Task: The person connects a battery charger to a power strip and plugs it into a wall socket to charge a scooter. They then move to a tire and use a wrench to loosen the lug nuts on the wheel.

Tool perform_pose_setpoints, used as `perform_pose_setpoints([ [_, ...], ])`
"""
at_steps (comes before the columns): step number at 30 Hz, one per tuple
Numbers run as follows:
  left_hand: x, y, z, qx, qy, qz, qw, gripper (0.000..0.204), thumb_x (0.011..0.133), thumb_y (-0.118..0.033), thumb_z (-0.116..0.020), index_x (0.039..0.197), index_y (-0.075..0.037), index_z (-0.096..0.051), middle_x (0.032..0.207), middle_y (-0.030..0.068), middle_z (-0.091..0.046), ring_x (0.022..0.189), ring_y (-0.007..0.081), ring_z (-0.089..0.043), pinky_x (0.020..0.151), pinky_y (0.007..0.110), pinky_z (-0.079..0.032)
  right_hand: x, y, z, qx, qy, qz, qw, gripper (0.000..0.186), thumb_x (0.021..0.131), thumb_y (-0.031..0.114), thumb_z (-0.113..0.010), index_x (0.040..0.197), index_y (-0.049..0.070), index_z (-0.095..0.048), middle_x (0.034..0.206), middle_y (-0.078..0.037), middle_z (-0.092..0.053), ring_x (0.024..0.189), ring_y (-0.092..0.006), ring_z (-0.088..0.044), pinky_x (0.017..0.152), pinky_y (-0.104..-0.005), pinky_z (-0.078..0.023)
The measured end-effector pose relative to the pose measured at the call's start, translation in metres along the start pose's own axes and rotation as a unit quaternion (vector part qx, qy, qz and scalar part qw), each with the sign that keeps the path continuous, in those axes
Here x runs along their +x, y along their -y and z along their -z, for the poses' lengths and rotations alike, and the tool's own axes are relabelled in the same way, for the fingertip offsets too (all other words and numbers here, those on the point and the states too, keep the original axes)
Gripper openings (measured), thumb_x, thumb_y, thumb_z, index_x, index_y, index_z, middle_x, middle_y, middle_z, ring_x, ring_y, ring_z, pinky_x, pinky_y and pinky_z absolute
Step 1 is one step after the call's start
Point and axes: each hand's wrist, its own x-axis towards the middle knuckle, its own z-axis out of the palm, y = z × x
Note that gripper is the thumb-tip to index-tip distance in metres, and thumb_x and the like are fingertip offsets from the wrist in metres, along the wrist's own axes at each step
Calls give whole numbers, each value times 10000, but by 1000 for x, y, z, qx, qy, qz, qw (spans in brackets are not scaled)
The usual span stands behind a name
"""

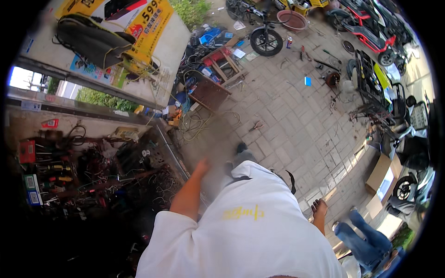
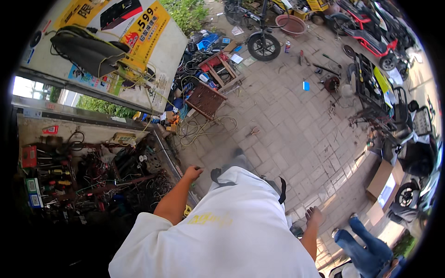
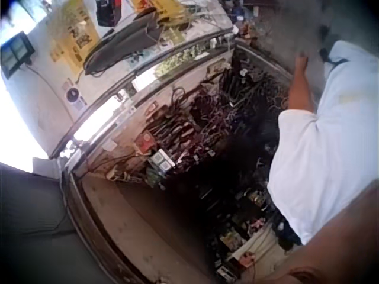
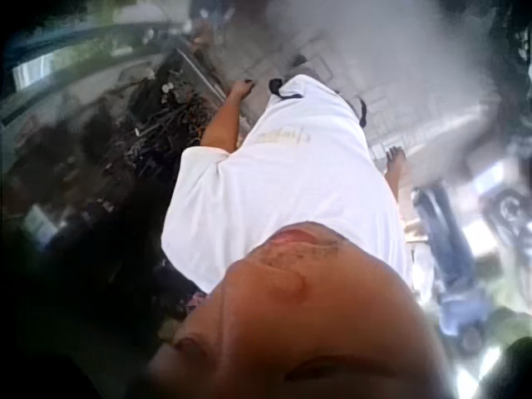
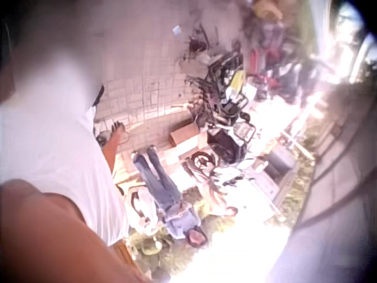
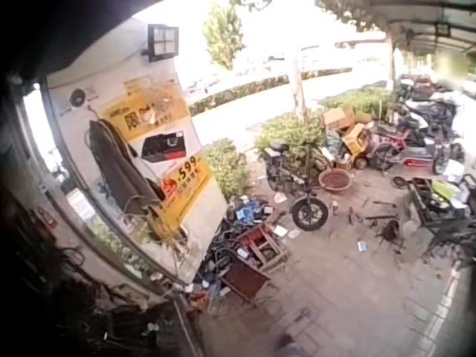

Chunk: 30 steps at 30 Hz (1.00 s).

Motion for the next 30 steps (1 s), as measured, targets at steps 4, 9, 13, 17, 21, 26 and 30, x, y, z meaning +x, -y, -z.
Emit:
perform_pose_setpoints([
  [4, 6, 80, -5, 15, -40, 20, 999, 301, 773, -237, -616, 885, 41, -639, 727, 104, -628, 604, 162, -580, 569, 322, -462, -5, 66, -111, -153, 110, 96, 977, 394, 866, 259, -519, 1185, 38, -452, 1029, -134, -579, 840, -224, -583, 651, -363, -504],
  [9, -7, 107, 6, -204, -145, 138, 958, 270, 777, -229, -613, 897, 11, -634, 694, 76, -607, 587, 159, -567, 548, 314, -449, -42, 120, -225, -337, 209, 133, 908, 377, 862, 246, -539, 1161, 25, -479, 988, -132, -607, 801, -231, -609, 616, -345, -505],
  [13, -45, 23, 65, -299, -134, 213, 921, 330, 789, -202, -584, 1035, 17, -606, 933, 157, -643, 833, 238, -618, 708, 314, -485, -30, 147, -275, -406, 242, 146, 869, 381, 861, 252, -546, 1168, 38, -471, 989, -132, -612, 804, -236, -609, 632, -358, -501],
  [17, -82, 65, 68, -396, -258, 263, 841, 291, 787, -180, -598, 989, 29, -617, 811, 88, -642, 684, 166, -590, 593, 291, -465, -13, 144, -339, -490, 240, 113, 831, 360, 872, 242, -525, 1168, 46, -465, 1011, -139, -610, 823, -239, -609, 649, -381, -499],
  [21, -105, 186, 88, -430, -388, 308, 755, 223, 810, -191, -597, 884, 17, -627, 637, 39, -588, 525, 126, -523, 483, 283, -416, -30, 134, -399, -485, 249, 122, 829, 328, 878, 232, -508, 1152, 54, -478, 981, -120, -615, 771, -217, -602, 619, -372, -488],
  [26, -57, 197, 216, -608, -415, 252, 629, 188, 874, -197, -550, 756, -53, -574, 554, 1, -490, 421, 101, -436, 372, 255, -332, -88, 136, -462, -523, 274, 187, 785, 340, 866, 233, -548, 1132, 28, -496, 927, -110, -618, 734, -202, -601, 588, -339, -482],
  [30, 32, 281, 293, -663, -437, 223, 565, 168, 872, -197, -559, 777, -59, -563, 573, -1, -486, 439, 105, -452, 381, 244, -348, -132, 112, -486, -527, 225, 219, 790, 301, 875, 245, -538, 1106, 56, -502, 881, -75, -616, 690, -165, -585, 575, -314, -463],
])
